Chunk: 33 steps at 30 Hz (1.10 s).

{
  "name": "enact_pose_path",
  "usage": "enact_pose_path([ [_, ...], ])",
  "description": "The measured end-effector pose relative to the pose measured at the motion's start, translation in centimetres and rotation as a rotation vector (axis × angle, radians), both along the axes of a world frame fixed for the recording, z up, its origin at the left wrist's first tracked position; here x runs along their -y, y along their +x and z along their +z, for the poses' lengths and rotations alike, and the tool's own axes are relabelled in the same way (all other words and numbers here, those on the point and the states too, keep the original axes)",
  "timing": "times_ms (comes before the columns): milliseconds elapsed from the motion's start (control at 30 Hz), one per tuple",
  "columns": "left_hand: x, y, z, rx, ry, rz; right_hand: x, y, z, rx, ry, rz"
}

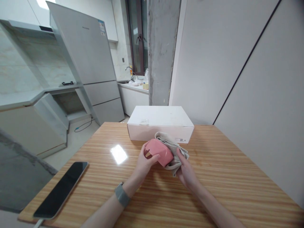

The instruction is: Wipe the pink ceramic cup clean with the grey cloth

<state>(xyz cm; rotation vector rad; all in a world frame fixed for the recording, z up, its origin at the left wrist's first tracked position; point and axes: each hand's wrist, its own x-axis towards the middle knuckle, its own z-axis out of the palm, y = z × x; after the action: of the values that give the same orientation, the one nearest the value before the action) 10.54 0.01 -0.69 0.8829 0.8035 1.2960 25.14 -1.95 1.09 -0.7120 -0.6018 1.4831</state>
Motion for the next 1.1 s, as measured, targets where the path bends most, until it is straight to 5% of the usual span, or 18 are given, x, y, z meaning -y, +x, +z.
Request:
enact_pose_path([
  [133,0.3,0.3,0.1,-0.112,0.09,0.103,-0.1,0.1,-0.1,-0.039,-0.003,-0.014],
  [300,0.6,0.4,0.1,-0.096,0.194,0.07,-0.2,0.3,0.0,-0.041,0.012,0.011],
  [633,0.6,0.2,0.6,0.025,0.111,0.058,0.0,-0.1,0.2,0.049,0.067,0.042],
  [833,1.1,0.0,1.7,-0.057,-0.016,-0.115,-0.2,0.3,-0.2,0.072,0.016,0.035],
  [1100,0.8,0.1,1.5,-0.167,0.08,0.08,-0.1,0.1,-0.2,-0.014,-0.006,-0.032],
])
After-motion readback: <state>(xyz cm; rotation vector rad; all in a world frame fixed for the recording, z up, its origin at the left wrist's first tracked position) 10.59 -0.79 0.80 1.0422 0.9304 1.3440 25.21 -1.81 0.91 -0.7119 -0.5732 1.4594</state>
